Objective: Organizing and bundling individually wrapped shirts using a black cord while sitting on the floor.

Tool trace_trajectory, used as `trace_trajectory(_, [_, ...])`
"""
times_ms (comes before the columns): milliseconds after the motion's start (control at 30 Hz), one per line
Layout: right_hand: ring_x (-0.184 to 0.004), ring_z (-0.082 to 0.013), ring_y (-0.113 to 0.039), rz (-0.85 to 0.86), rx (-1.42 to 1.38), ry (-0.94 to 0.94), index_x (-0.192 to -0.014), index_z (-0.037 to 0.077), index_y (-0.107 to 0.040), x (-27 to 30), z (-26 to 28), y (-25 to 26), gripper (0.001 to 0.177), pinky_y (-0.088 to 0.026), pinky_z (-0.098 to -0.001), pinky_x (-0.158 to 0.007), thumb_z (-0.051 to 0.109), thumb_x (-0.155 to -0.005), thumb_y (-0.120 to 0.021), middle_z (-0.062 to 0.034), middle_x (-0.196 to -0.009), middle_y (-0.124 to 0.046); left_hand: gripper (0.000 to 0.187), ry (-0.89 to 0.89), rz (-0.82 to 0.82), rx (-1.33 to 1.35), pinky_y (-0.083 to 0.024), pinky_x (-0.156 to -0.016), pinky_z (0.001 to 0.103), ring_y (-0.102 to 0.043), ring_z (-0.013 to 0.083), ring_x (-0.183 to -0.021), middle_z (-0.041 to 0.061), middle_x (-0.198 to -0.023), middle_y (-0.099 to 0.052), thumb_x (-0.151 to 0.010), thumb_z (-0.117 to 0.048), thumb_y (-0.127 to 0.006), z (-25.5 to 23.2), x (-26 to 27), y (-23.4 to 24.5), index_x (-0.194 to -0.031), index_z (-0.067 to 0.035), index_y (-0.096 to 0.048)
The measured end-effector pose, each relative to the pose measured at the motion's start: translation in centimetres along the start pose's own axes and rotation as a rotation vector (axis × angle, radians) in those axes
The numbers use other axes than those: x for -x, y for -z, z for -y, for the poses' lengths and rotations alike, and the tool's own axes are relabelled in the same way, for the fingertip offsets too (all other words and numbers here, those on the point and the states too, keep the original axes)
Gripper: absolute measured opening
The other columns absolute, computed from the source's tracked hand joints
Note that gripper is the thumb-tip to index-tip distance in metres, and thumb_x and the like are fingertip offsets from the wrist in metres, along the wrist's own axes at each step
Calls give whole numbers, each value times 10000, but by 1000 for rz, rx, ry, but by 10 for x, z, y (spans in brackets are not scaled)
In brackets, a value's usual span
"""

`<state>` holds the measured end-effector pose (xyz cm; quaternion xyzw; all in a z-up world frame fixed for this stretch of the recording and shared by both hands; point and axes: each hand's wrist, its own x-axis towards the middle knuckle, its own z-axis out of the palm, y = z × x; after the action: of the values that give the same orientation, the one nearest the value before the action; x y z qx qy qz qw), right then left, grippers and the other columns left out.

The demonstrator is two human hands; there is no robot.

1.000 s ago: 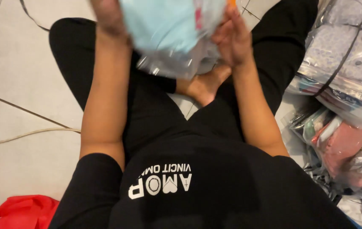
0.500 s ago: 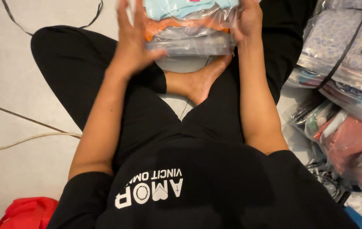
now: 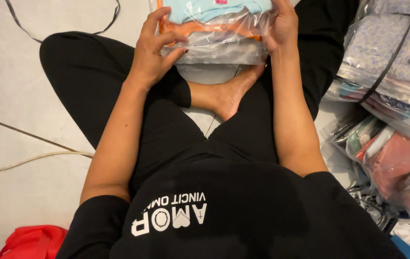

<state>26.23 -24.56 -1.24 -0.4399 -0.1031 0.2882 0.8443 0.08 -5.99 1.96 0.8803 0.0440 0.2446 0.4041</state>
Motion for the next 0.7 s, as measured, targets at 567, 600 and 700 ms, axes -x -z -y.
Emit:
trace_trajectory(567, [-885,-241,-679,-82,19,-53,-900,19,-697,6,6,-12,104,-541,-360,-822,51,-804,-720,-75,-884,-712,49,-34,127,47,-317,-1135,497,-348,321,-1360,115,-1438,-385,-921,-24,-711,-1,-2,19,-924,-62,-743])
trace_trajectory(600, [-894,-228,-669,-79,34,-49,-900,26,-697,7,7,-14,96,-534,-353,-832,53,-810,-716,-61,-886,-706,96,-46,116,47,-319,-1131,497,-357,322,-1353,115,-1432,-392,-912,-8,-666,-1,-2,19,-922,-50,-751])
trace_trajectory(700, [-916,-222,-663,-62,30,-45,-930,22,-693,7,7,-14,104,-533,-349,-850,41,-828,-701,-57,-906,-699,98,-11,81,59,-339,-1113,471,-372,306,-1344,104,-1423,-400,-916,-18,-653,-1,-1,16,-911,-55,-744])
